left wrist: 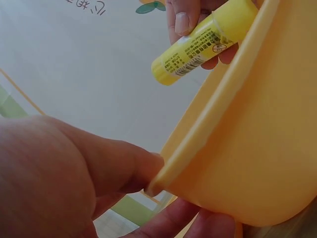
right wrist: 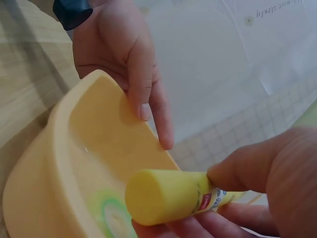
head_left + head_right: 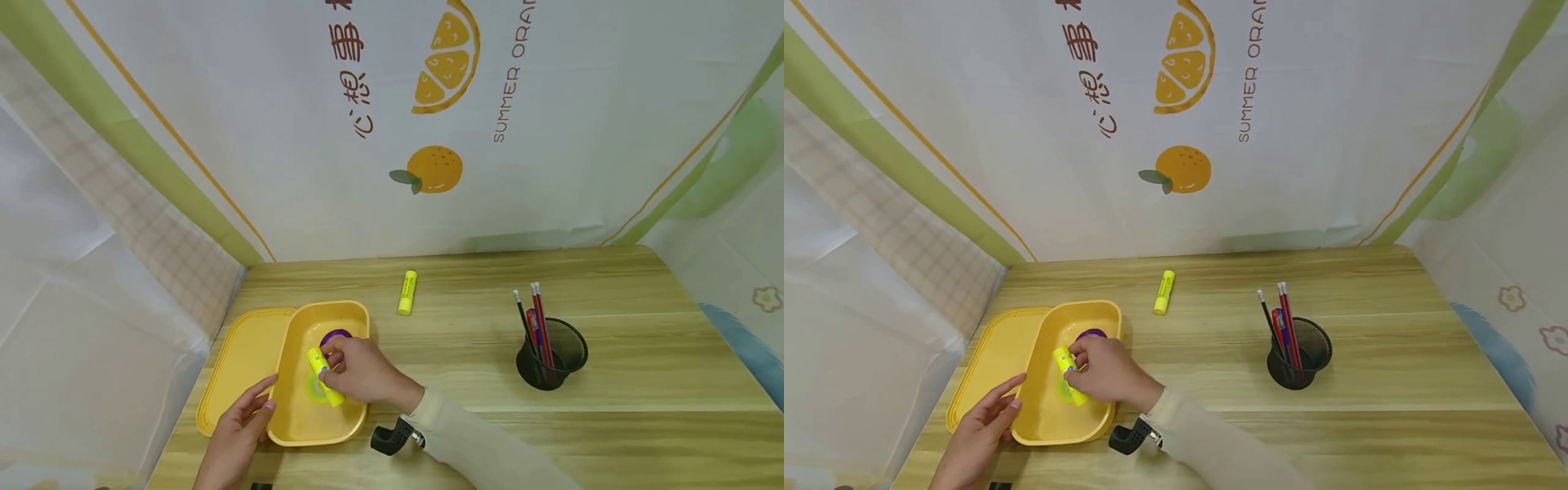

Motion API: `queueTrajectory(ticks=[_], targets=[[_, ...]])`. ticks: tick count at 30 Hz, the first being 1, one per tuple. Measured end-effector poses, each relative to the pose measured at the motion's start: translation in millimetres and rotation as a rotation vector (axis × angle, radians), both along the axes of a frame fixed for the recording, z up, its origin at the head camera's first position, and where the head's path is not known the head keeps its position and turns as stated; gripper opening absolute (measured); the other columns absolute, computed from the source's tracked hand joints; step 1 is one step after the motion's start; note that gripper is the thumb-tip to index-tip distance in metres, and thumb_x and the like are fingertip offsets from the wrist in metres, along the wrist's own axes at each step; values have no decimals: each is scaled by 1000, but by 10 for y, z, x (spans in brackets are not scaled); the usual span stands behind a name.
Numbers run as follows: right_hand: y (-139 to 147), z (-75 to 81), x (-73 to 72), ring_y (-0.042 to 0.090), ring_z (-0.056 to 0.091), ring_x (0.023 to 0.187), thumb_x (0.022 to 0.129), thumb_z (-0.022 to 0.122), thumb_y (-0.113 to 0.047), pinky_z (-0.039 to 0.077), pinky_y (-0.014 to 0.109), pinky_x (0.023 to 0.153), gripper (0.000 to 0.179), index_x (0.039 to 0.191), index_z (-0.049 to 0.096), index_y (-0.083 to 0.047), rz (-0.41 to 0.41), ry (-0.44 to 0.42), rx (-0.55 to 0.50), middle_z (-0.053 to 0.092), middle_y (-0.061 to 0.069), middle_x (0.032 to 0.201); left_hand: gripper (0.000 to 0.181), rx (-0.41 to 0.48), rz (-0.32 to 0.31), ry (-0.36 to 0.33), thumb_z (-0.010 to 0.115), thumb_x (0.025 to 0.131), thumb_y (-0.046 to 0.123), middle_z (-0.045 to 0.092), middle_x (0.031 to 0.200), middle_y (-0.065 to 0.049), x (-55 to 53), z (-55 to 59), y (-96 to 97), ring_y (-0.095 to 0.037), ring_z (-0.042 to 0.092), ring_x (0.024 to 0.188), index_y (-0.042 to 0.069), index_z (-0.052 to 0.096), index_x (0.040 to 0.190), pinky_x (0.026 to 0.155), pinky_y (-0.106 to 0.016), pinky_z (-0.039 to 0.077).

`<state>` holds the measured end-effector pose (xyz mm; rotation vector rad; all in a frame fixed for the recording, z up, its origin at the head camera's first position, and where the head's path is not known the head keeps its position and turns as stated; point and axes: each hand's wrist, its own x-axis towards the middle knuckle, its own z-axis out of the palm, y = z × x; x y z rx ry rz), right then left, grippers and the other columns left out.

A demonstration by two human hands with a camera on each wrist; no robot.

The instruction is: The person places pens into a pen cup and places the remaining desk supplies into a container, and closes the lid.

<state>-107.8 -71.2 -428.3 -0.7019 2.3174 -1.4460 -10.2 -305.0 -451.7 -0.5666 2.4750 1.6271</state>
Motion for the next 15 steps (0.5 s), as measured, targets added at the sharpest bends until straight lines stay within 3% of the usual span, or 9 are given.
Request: queueTrajectory(ticks=[15], targets=[[-196, -33, 141, -4, 66, 75, 92, 79, -17, 53, 13, 68, 41, 130, 70, -4, 97, 19, 85, 75, -2, 95, 50, 1, -5, 1, 58, 111, 21, 61, 133, -12, 0, -9, -3, -7, 58, 94, 16, 48, 160, 71, -25, 51]])
